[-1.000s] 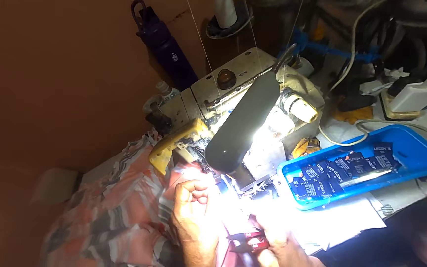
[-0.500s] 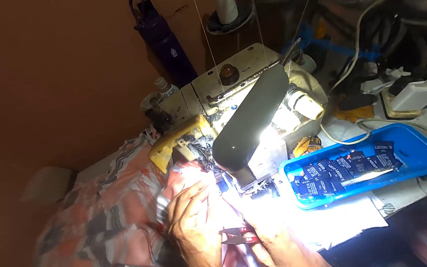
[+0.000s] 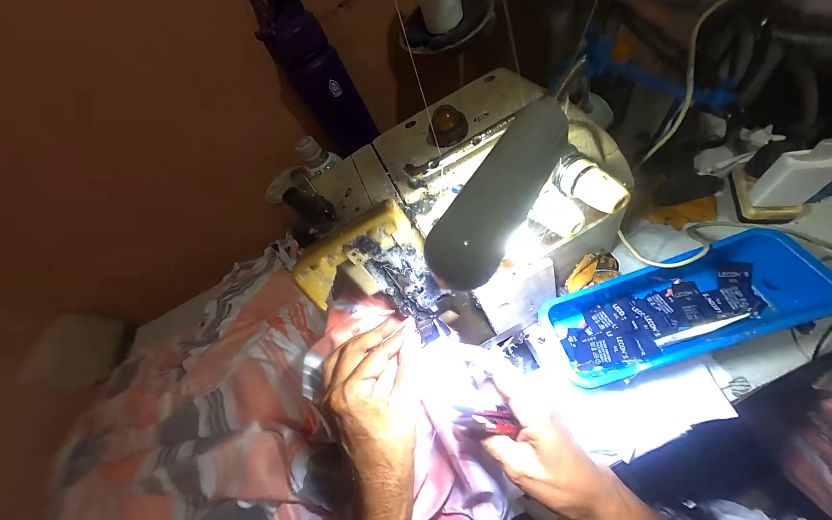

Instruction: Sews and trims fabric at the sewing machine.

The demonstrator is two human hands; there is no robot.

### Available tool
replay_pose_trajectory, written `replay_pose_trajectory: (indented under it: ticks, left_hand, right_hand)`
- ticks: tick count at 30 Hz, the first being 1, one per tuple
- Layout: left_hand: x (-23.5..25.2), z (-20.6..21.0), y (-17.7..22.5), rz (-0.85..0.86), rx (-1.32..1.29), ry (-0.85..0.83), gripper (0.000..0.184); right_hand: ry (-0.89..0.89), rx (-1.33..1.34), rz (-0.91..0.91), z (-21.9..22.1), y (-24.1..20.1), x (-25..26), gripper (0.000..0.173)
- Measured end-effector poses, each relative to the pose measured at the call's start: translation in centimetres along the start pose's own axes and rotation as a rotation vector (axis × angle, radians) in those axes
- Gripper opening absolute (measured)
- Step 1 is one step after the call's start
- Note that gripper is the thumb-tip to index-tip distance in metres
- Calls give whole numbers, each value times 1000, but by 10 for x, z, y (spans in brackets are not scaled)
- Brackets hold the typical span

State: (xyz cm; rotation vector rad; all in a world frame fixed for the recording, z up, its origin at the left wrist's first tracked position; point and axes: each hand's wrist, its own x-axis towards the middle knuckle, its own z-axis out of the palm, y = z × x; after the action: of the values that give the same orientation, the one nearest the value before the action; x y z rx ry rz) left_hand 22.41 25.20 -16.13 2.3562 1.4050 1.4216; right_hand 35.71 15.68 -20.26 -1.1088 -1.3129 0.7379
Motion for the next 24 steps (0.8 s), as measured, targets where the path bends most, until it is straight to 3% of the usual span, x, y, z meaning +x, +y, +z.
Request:
replay_pose_trajectory:
  ticks: [2,6,10,17,24]
  left_hand:
    - [1,-1,-2,3,-1,-10,17]
    - [2,-2,-4,-6,1,-39,17]
    - [3,-1,-8,14,-11,-36,16]
    - [4,-1,-8,8,-40,-36,17]
    - [7,-2,-11,14,-29,-58,17]
  right_hand:
    - [26,223,70,-7,-3,-7,38]
    - [72,400,220,-16,-10,-11,20]
    - [79,503,356,-16,-10,-9,16]
    - [93,285,145,-8,-8,-7,13]
    - [93,237,126,-3,-6,-12,13]
